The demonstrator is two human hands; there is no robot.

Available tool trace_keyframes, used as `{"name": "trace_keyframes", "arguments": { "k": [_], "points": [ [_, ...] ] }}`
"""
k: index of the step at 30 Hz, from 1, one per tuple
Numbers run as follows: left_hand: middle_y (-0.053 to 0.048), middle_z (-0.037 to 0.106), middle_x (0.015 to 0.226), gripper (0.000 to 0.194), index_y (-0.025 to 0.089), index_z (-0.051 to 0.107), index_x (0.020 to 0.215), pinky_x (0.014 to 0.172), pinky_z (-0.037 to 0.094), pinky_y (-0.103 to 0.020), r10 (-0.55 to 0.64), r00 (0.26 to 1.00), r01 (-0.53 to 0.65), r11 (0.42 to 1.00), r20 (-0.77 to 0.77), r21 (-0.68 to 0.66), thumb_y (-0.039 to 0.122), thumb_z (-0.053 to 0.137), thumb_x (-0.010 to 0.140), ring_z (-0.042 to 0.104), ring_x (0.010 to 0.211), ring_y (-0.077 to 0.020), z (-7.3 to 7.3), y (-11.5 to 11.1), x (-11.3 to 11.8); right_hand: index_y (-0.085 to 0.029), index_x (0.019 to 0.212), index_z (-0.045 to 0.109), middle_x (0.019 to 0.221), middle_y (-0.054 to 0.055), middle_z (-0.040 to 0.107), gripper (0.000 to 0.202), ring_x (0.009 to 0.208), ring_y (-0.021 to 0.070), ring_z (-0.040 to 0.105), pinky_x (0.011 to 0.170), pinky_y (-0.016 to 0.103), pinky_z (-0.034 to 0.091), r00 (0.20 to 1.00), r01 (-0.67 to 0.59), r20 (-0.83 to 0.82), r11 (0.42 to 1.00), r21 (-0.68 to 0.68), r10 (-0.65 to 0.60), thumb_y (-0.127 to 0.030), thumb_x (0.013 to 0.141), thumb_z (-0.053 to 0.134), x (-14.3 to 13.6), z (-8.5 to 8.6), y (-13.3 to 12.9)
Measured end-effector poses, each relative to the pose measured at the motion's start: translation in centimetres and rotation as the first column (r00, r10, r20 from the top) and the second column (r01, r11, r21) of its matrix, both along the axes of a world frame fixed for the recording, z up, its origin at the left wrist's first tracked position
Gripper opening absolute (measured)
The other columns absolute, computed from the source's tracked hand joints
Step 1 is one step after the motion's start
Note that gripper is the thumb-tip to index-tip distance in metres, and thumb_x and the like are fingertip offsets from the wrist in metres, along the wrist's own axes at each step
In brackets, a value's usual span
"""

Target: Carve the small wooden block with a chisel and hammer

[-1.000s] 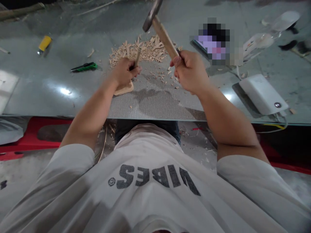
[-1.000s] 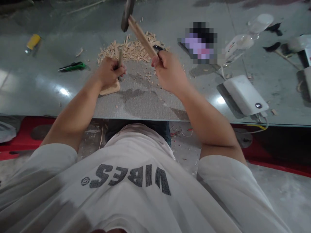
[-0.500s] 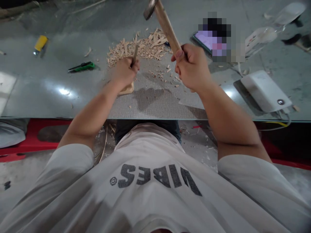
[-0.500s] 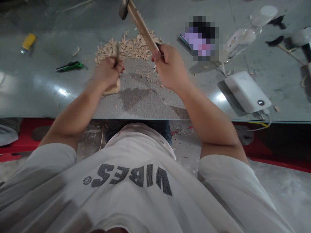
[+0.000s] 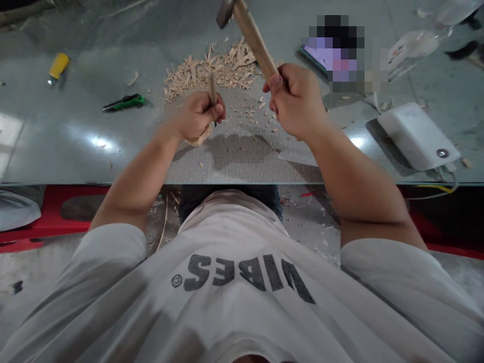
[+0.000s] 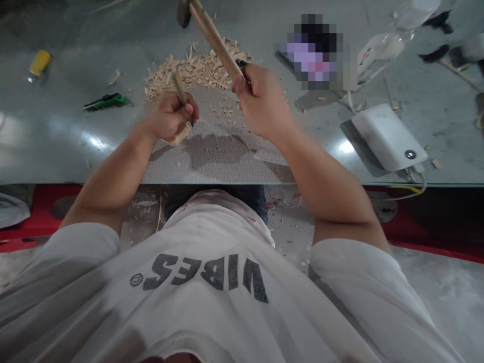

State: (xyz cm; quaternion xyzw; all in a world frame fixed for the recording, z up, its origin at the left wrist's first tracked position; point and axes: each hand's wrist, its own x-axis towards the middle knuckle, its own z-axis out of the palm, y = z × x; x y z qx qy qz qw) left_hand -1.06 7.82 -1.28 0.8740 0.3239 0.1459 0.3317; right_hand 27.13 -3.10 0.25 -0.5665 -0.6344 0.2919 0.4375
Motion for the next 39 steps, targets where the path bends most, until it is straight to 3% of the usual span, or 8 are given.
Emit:
{"name": "trace_keyframes", "arguments": {
  "k": [4,8,13,17,24,30,35,39],
  "points": [
    [-0.01,0.08,0.086,0.071,0.046,0.077,0.088,0.087,0.061,-0.062,-0.022,1.0,0.022,1.0,0.013,0.0,0.109,0.045,0.088,0.076,0.096,-0.0361,-0.8,0.1,0.1,-0.024,0.099,0.06,0.074,0.001,0.052,0.036,0.074,0.0158,0.044,0.068,0.034,0.027,1.0,-0.01,0.011,1.0,0.001,0.01,-0.047,0.126,0.054,-0.1,-0.1,0.1],
    [-0.012,0.075,0.084,0.085,0.032,0.071,0.082,0.086,0.061,-0.054,0.029,0.995,-0.035,0.998,0.1,0.059,0.113,0.049,0.092,0.071,0.084,-0.0305,-1.4,0.8,-0.1,-0.023,0.098,0.06,0.075,0.0,0.051,0.032,0.071,0.0144,0.043,0.069,0.034,0.025,1.0,-0.005,0.016,1.0,0.002,0.005,-0.034,0.127,0.051,-0.3,0.0,0.1],
    [-0.01,0.07,0.077,0.09,0.028,0.07,0.081,0.076,0.052,-0.047,0.02,0.986,-0.035,0.996,0.166,0.086,0.115,0.049,0.093,0.064,0.071,-0.0262,-1.6,1.3,-0.5,-0.024,0.096,0.059,0.074,0.002,0.053,0.033,0.072,0.0158,0.044,0.068,0.034,0.026,0.999,-0.004,0.044,1.0,-0.018,0.005,-0.033,0.126,0.05,-0.4,0.2,-0.1],
    [-0.009,0.067,0.073,0.087,0.029,0.07,0.081,0.074,0.047,-0.046,0.016,0.987,-0.03,0.996,0.157,0.086,0.113,0.052,0.095,0.06,0.068,-0.0252,-1.7,1.3,-0.5,-0.024,0.097,0.059,0.074,0.002,0.053,0.033,0.074,0.0163,0.044,0.068,0.034,0.028,0.997,-0.014,0.079,0.999,-0.038,0.017,-0.04,0.126,0.054,-0.5,0.5,-0.4],
    [-0.01,0.068,0.078,0.068,0.028,0.067,0.08,0.078,0.051,-0.048,0.073,0.983,-0.084,0.994,0.167,0.064,0.094,0.067,0.098,0.06,0.072,-0.0248,-1.9,1.3,-0.5,-0.023,0.098,0.058,0.074,0.002,0.053,0.032,0.072,0.0161,0.043,0.067,0.035,0.029,0.991,-0.056,0.119,0.998,-0.015,0.057,-0.034,0.126,0.048,-0.9,1.0,-0.9],
    [-0.009,0.067,0.078,0.067,0.031,0.069,0.079,0.08,0.053,-0.052,0.145,0.97,-0.161,0.984,0.197,0.069,0.096,0.068,0.095,0.06,0.075,-0.0263,-2.7,3.2,-1.5,-0.023,0.103,0.061,0.075,0.002,0.052,0.03,0.071,0.0166,0.045,0.067,0.035,0.03,0.994,-0.095,0.059,0.994,0.051,0.092,-0.039,0.125,0.048,-0.7,0.4,-0.8],
    [-0.005,0.072,0.078,0.059,0.042,0.072,0.074,0.086,0.055,-0.059,0.208,0.952,-0.22,0.975,0.223,0.029,0.099,0.074,0.087,0.062,0.079,-0.0294,-3.2,5.0,-2.4,-0.028,0.111,0.064,0.077,0.003,0.052,0.043,0.072,0.0206,0.049,0.068,0.035,0.034,0.993,-0.114,-0.024,0.978,0.172,0.119,-0.066,0.122,0.047,-0.7,-0.6,-0.9],
    [-0.003,0.071,0.069,0.059,0.049,0.068,0.069,0.089,0.055,-0.065,0.276,0.936,-0.273,0.961,0.219,-0.047,0.107,0.077,0.074,0.063,0.083,-0.0331,-3.3,5.3,-2.4,-0.028,0.1,0.061,0.079,0.005,0.056,0.046,0.076,0.0212,0.048,0.071,0.037,0.035,0.983,-0.14,0.126,0.99,0.028,0.136,-0.07,0.118,0.056,-1.2,-0.8,-0.8]
  ]
}}
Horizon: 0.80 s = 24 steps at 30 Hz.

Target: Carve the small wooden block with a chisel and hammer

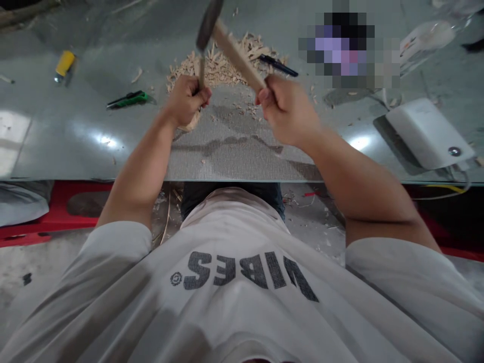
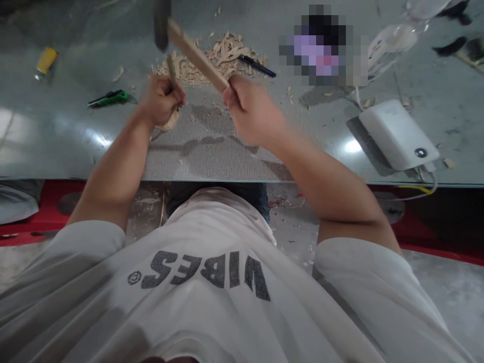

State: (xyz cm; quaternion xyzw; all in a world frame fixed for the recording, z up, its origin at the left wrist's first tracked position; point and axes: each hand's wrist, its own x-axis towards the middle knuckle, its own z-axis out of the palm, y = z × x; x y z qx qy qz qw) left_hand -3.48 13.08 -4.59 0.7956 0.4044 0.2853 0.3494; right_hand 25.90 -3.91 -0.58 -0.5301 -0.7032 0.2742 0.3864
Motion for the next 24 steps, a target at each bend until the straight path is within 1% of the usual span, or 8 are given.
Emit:
{"name": "trace_keyframes", "arguments": {
  "k": [2,4,9,13,16,20,22,24],
  "points": [
    [-0.003,0.069,0.067,0.062,0.049,0.067,0.069,0.088,0.055,-0.065,-0.012,1.0,0.012,1.0,0.004,-0.015,0.11,0.075,0.071,0.063,0.083,-0.0326,-0.1,0.0,0.1,-0.026,0.093,0.06,0.082,0.006,0.059,0.042,0.076,0.0202,0.047,0.072,0.037,0.035,0.994,-0.001,0.113,0.997,-0.075,0.009,-0.06,0.117,0.061,-0.3,0.0,0.1],
    [-0.002,0.07,0.068,0.063,0.048,0.067,0.069,0.084,0.055,-0.063,-0.039,0.999,0.039,0.999,0.0,0.004,0.11,0.073,0.074,0.062,0.08,-0.0303,-0.1,0.1,0.0,-0.026,0.095,0.061,0.082,0.006,0.059,0.04,0.078,0.0197,0.048,0.074,0.037,0.036,0.995,0.013,0.104,0.996,-0.088,-0.004,-0.058,0.119,0.06,-0.6,0.0,0.0],
    [-0.001,0.068,0.061,0.072,0.045,0.063,0.073,0.073,0.051,-0.055,-0.064,0.994,0.069,0.996,-0.088,0.055,0.117,0.06,0.077,0.067,0.089,-0.0283,-0.2,0.2,-0.2,-0.03,0.104,0.061,0.08,0.005,0.056,0.054,0.079,0.0222,0.05,0.074,0.037,0.039,0.991,0.069,-0.111,0.997,-0.023,-0.071,-0.082,0.114,0.052,-0.6,0.1,-0.5],
    [0.0,0.068,0.062,0.068,0.046,0.062,0.069,0.073,0.05,-0.057,-0.046,0.995,0.051,0.997,-0.088,0.063,0.113,0.065,0.077,0.062,0.081,-0.0275,0.2,0.0,0.0,-0.03,0.094,0.059,0.08,0.007,0.056,0.061,0.075,0.0239,0.049,0.069,0.039,0.035,0.998,0.061,-0.015,0.995,-0.073,-0.062,-0.089,0.108,0.052,-0.1,0.4,-0.4],
    [-0.001,0.073,0.069,0.06,0.046,0.065,0.067,0.075,0.052,-0.059,-0.047,0.997,0.052,0.996,-0.06,0.079,0.103,0.072,0.082,0.06,0.075,-0.0269,0.1,0.1,-0.1,-0.031,0.102,0.058,0.084,0.007,0.057,0.065,0.076,0.0239,0.051,0.067,0.038,0.037,0.987,0.128,-0.103,0.992,0.01,-0.127,-0.095,0.108,0.042,0.1,0.4,-0.3],
    [-0.004,0.073,0.07,0.051,0.046,0.072,0.071,0.076,0.057,-0.061,-0.066,0.997,0.069,0.993,-0.035,0.094,0.095,0.076,0.088,0.069,0.08,-0.0322,-0.9,1.2,-0.5,-0.031,0.102,0.059,0.082,0.008,0.059,0.069,0.074,0.0233,0.051,0.066,0.039,0.037,0.996,0.071,-0.056,0.997,-0.013,-0.071,-0.097,0.107,0.039,0.1,0.0,0.0],
    [-0.004,0.069,0.067,0.054,0.045,0.072,0.071,0.071,0.056,-0.059,-0.083,0.997,0.083,0.988,-0.005,0.134,0.096,0.077,0.088,0.066,0.073,-0.0316,-1.5,1.8,-0.7,-0.03,0.095,0.058,0.078,0.009,0.057,0.072,0.072,0.0247,0.05,0.065,0.04,0.034,1.0,0.015,0.018,0.999,-0.049,-0.014,-0.099,0.104,0.041,0.1,-0.1,0.2],
    [-0.003,0.066,0.065,0.063,0.04,0.07,0.071,0.066,0.052,-0.053,-0.101,0.995,0.095,0.978,0.024,0.184,0.1,0.075,0.089,0.06,0.064,-0.0268,-2.0,2.3,-0.8,-0.031,0.096,0.058,0.077,0.009,0.055,0.073,0.072,0.0258,0.05,0.064,0.041,0.034,0.999,0.035,-0.018,0.999,-0.004,-0.035,-0.101,0.103,0.039,0.0,-0.3,0.4]
  ]
}}
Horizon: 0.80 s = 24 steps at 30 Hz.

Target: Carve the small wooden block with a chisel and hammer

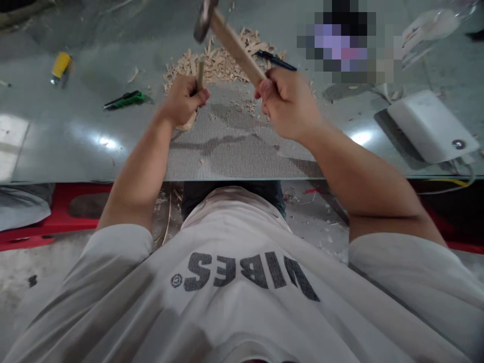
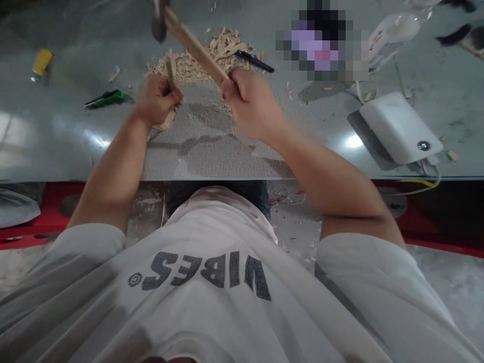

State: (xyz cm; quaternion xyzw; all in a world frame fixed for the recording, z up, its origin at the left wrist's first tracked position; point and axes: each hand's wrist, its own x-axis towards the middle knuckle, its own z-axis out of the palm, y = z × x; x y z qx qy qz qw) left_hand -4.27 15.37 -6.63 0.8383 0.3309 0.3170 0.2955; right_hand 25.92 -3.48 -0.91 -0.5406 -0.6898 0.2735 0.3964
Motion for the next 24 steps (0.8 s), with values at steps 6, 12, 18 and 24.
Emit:
{"name": "trace_keyframes", "arguments": {
  "k": [6,12,18,24],
  "points": [
    [-0.002,0.061,0.063,0.075,0.031,0.07,0.075,0.066,0.05,-0.042,-0.026,0.999,0.025,0.999,0.031,0.037,0.104,0.073,0.091,0.052,0.059,-0.0198,-0.8,0.9,-0.4,-0.03,0.097,0.057,0.078,0.009,0.057,0.074,0.071,0.0247,0.049,0.066,0.041,0.036,1.0,-0.007,-0.016,1.0,0.022,0.008,-0.102,0.102,0.037,-0.3,-0.4,0.4],
    [0.0,0.061,0.063,0.06,0.035,0.071,0.074,0.069,0.057,-0.046,-0.055,0.997,0.052,0.998,0.049,0.042,0.09,0.08,0.096,0.053,0.058,-0.0206,-1.6,2.0,-1.1,-0.031,0.105,0.06,0.08,0.007,0.056,0.073,0.072,0.0243,0.05,0.067,0.04,0.037,0.992,0.062,-0.117,0.994,0.094,-0.051,-0.097,0.107,0.03,-0.7,-0.6,0.3],
    [-0.001,0.067,0.069,0.053,0.035,0.073,0.077,0.076,0.061,-0.047,-0.057,0.997,0.056,0.998,0.06,0.005,0.081,0.085,0.099,0.062,0.07,-0.024,-1.7,1.9,-1.3,-0.025,0.093,0.058,0.079,0.007,0.057,0.049,0.074,0.0203,0.047,0.071,0.037,0.033,0.982,-0.114,0.143,0.991,-0.064,0.122,-0.069,0.114,0.056,-1.4,-1.6,0.8],
    [-0.002,0.061,0.064,0.067,0.029,0.071,0.076,0.069,0.059,-0.045,-0.066,0.997,0.064,0.996,0.034,0.064,0.092,0.08,0.099,0.055,0.06,-0.0197,-1.5,1.5,-0.9,-0.027,0.108,0.057,0.082,0.005,0.054,0.076,0.075,0.0199,0.052,0.068,0.035,0.037,0.977,0.018,-0.212,0.981,0.193,0.024,-0.099,0.111,0.033,-1.9,-1.7,0.3]
  ]
}}
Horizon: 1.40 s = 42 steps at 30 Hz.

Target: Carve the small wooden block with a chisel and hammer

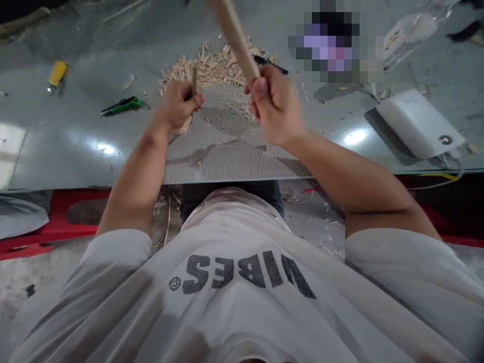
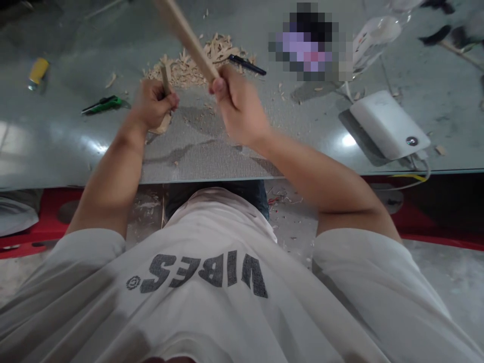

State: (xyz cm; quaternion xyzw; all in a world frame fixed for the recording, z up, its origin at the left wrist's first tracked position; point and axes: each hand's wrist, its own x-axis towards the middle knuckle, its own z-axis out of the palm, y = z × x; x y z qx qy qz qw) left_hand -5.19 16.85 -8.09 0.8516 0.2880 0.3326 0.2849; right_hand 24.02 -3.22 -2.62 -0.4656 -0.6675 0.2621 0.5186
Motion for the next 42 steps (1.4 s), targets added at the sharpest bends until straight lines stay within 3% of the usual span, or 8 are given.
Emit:
{"name": "trace_keyframes", "arguments": {
  "k": [4,7,17,21,25,30,35,42],
  "points": [
    [-0.003,0.065,0.068,0.064,0.03,0.071,0.078,0.065,0.055,-0.043,0.017,1.0,-0.017,1.0,0.002,-0.016,0.089,0.078,0.1,0.056,0.06,-0.0202,-0.1,0.0,0.0,-0.028,0.102,0.055,0.08,0.005,0.052,0.078,0.069,0.0206,0.048,0.065,0.037,0.033,0.999,0.026,0.026,0.999,-0.042,-0.025,-0.104,0.106,0.034,0.7,0.0,0.4],
    [-0.002,0.063,0.067,0.058,0.031,0.069,0.078,0.071,0.059,-0.043,0.026,1.0,-0.026,0.999,-0.013,-0.03,0.084,0.082,0.1,0.055,0.062,-0.0204,-0.3,0.3,-0.3,-0.028,0.093,0.055,0.077,0.008,0.055,0.069,0.069,0.0225,0.048,0.066,0.039,0.032,0.979,0.0,0.2,0.984,-0.179,0.036,-0.093,0.111,0.041,1.3,0.3,0.5],
    [-0.001,0.06,0.07,0.062,0.027,0.066,0.082,0.081,0.061,-0.045,0.073,0.996,-0.074,0.997,-0.048,-0.03,0.084,0.08,0.103,0.056,0.065,-0.0184,-0.6,0.4,-0.4,-0.023,0.093,0.058,0.076,0.005,0.056,0.041,0.069,0.0188,0.046,0.07,0.037,0.03,0.985,0.005,0.171,0.986,-0.165,0.024,-0.05,0.122,0.047,0.5,1.4,-0.5],
    [0.0,0.063,0.067,0.053,0.033,0.07,0.078,0.078,0.06,-0.047,0.041,0.999,-0.041,0.998,-0.011,-0.05,0.081,0.084,0.097,0.055,0.064,-0.021,-0.5,0.7,-0.4,-0.026,0.108,0.052,0.082,0.004,0.051,0.052,0.076,0.021,0.047,0.074,0.036,0.035,0.994,0.073,0.084,0.994,-0.077,-0.066,-0.066,0.125,0.023,0.5,1.1,-0.2],
    [0.002,0.062,0.062,0.045,0.041,0.069,0.076,0.073,0.056,-0.048,0.012,1.0,-0.013,0.997,-0.003,-0.076,0.08,0.084,0.093,0.056,0.064,-0.024,-0.4,0.8,-0.3,-0.027,0.094,0.053,0.078,0.005,0.054,0.061,0.074,0.0218,0.047,0.073,0.037,0.033,0.983,0.002,0.181,0.975,-0.222,0.039,-0.083,0.115,0.046,0.5,1.0,-0.1],
    [0.001,0.061,0.06,0.048,0.04,0.067,0.075,0.076,0.055,-0.051,0.034,0.999,-0.035,0.998,-0.013,-0.061,0.083,0.08,0.093,0.063,0.071,-0.0265,0.3,0.2,-0.1,-0.027,0.108,0.05,0.084,0.004,0.052,0.058,0.074,0.0207,0.046,0.072,0.036,0.034,0.995,0.058,0.092,0.991,-0.123,-0.047,-0.077,0.121,0.023,0.4,1.0,-0.1],
    [0.0,0.061,0.061,0.045,0.042,0.067,0.079,0.084,0.056,-0.053,-0.044,0.992,0.033,0.995,-0.117,-0.099,0.082,0.072,0.099,0.07,0.086,-0.0292,1.3,-0.6,0.0,-0.024,0.091,0.053,0.075,0.004,0.052,0.048,0.066,0.0182,0.045,0.068,0.035,0.029,0.983,0.0,0.179,0.972,-0.236,0.043,-0.059,0.123,0.044,0.3,1.3,-0.1],
    [0.0,0.062,0.062,0.044,0.042,0.067,0.074,0.087,0.056,-0.055,-0.023,0.995,0.014,0.995,-0.095,-0.096,0.079,0.076,0.097,0.07,0.084,-0.03,1.6,-0.9,0.2,-0.024,0.107,0.05,0.086,0.003,0.053,0.045,0.077,0.0181,0.048,0.071,0.03,0.033,0.989,0.088,0.135,0.979,-0.184,-0.064,-0.058,0.128,0.027,-0.3,1.9,-0.7]
  ]
}}
